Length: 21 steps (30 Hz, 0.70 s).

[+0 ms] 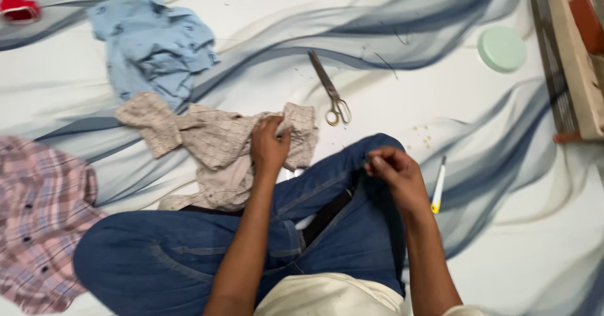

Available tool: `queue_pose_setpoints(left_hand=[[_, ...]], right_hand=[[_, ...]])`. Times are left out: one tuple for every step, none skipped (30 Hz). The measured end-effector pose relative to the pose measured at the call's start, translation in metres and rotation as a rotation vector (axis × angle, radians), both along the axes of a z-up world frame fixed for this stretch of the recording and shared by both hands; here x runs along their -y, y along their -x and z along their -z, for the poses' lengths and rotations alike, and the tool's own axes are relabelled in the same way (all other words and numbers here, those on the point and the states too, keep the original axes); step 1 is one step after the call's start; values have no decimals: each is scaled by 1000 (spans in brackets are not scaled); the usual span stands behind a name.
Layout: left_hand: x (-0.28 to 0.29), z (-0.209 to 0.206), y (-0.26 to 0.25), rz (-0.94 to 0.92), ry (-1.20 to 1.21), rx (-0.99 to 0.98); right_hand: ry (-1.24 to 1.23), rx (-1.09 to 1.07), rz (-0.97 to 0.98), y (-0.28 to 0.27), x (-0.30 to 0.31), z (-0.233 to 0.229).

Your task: The person sits cross-legged on the floor and sews a button onto a patterned shirt using a needle and thread. They repeatedly pass the needle through the button and fabric, pull the thread tight, and trim excess thread with scissors.

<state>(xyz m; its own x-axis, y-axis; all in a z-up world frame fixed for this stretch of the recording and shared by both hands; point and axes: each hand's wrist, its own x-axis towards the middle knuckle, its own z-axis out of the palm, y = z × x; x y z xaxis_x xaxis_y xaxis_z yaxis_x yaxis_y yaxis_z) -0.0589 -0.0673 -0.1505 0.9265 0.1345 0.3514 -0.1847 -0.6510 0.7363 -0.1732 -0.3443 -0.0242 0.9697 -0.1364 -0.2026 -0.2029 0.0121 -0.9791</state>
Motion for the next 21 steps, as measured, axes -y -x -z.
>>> queue_pose_setpoints(left_hand=[[2, 4, -1, 15, -1, -16], [4, 8, 0, 12, -5, -5], [6, 10, 1, 9, -10, 6], [6, 14, 2, 4, -13, 18], [6, 17, 1, 9, -18, 19], [5, 19, 1, 9, -25, 19], [5, 21, 1, 9, -31, 20], [5, 21, 0, 8, -32, -15], [4, 21, -1, 6, -32, -51], [3, 21, 0, 1, -34, -83], [5, 20, 2, 1, -31, -102], [5, 19, 2, -2, -28, -118], [5, 17, 3, -4, -26, -134], [5, 16, 4, -1, -38, -120], [5, 14, 5, 2, -50, -107], [6, 14, 5, 5, -61, -93], [5, 13, 5, 4, -60, -100], [5, 13, 6, 4, -57, -107], [5, 13, 7, 4, -53, -113], [5, 13, 7, 3, -54, -125], [4, 14, 8, 2, -55, -137]], right_hand=[[139, -8, 31, 15, 5, -2], [221, -33, 106, 27, 9, -3], [304, -59, 181, 39, 12, -2], [387, -86, 252, 48, 14, 2], [398, -93, 282, 56, 16, 6], [407, -100, 307, 62, 17, 11], [417, -107, 332, 67, 19, 16], [415, -118, 331, 70, 22, 20], [413, -129, 329, 71, 25, 23], [410, -137, 325, 71, 28, 26], [408, -153, 313, 70, 31, 28], [406, -166, 300, 68, 33, 29], [403, -179, 286, 66, 35, 29], [406, -177, 269, 64, 36, 29], [409, -174, 251, 62, 37, 29], [413, -171, 234, 60, 38, 29], [411, -174, 228, 59, 38, 30], [411, -176, 222, 60, 39, 30], [412, -178, 217, 61, 39, 30], [410, -161, 222, 63, 39, 31], [408, -145, 227, 65, 39, 32]])
